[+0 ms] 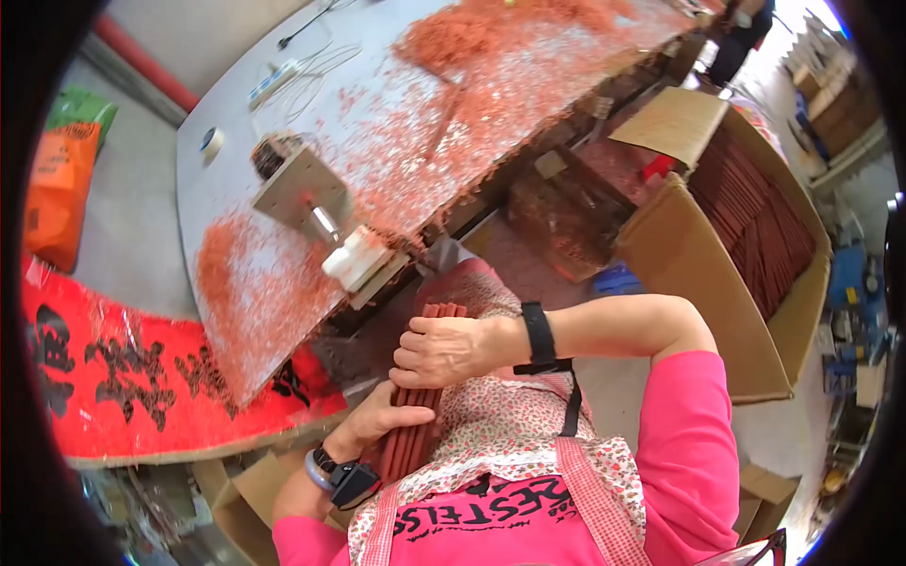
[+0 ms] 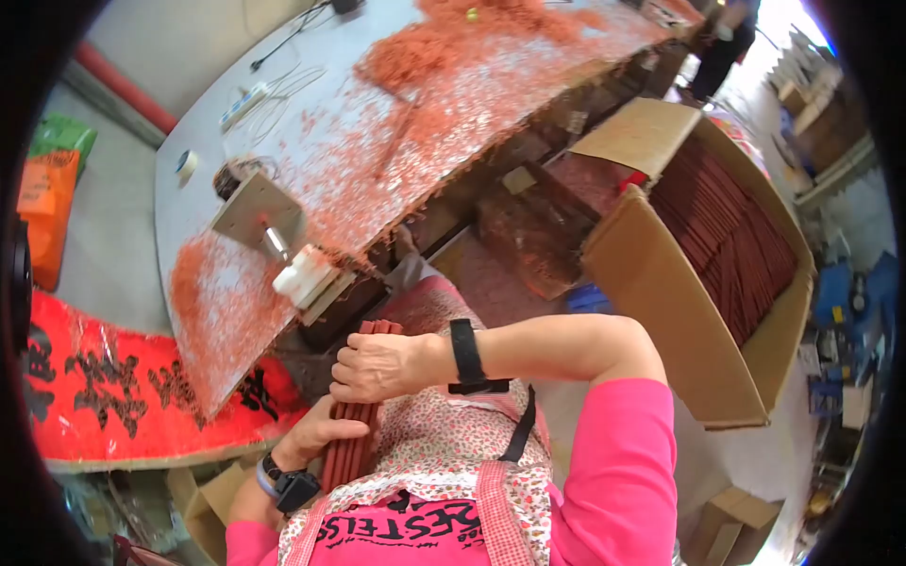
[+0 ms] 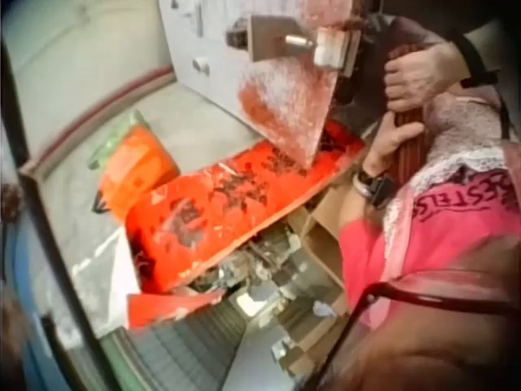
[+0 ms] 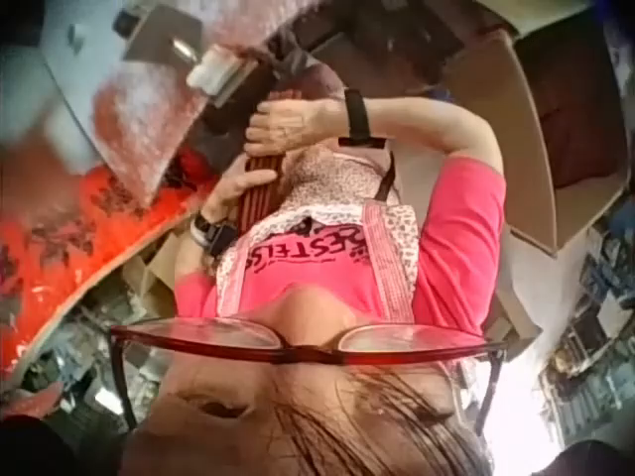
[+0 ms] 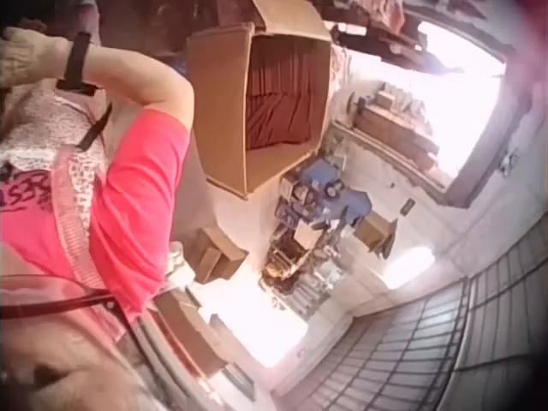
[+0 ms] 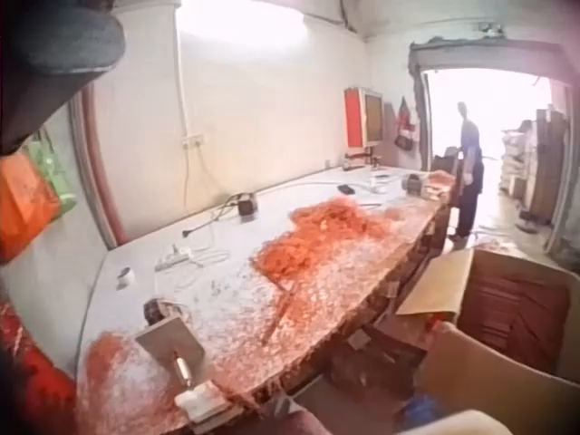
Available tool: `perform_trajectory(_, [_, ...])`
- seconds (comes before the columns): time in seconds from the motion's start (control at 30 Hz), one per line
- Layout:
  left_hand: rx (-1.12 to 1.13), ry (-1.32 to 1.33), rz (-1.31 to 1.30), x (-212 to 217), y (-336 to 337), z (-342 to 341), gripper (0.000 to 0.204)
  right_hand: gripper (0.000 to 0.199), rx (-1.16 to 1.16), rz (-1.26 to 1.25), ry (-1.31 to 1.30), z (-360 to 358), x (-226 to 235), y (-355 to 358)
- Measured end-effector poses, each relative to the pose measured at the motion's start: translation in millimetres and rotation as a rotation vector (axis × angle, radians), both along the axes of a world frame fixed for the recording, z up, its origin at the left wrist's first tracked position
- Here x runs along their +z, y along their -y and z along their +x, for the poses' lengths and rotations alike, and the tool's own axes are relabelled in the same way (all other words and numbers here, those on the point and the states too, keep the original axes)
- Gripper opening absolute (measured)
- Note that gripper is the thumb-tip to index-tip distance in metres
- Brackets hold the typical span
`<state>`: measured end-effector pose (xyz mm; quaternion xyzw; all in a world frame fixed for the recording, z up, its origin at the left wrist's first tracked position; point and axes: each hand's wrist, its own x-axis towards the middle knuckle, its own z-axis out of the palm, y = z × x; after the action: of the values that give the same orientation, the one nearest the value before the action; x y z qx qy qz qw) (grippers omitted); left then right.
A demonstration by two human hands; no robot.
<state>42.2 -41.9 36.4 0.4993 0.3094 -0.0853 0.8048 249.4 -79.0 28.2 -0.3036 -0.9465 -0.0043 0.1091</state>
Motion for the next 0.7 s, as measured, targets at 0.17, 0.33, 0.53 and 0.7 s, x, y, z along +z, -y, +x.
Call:
perform_trajectory(0.17, [0.372,-0.043,-0.497,7.3,-45.6,-33.7,0.052,0.031,-0.223,-0.242,-0.314,35.6,-14.5,6.6])
perform_trajectory(0.33, [0.314,0.089,0.565,17.2,-35.9,9.1,0.047,0.046,-0.275,-1.175,-0.936,12.1,-13.4,19.8])
perform_trajectory(0.53, [0.822,0.514,0.179,20.0,-23.5,58.3,0.028,0.033,-0.297,-1.069,-1.532,-28.2,-27.4,21.3])
perform_trajectory(0.7, [0.957,0.347,0.369,23.2,-24.2,60.8,0.027,0.026,-0.549,-0.741,-1.212,-24.8,-22.3,17.8])
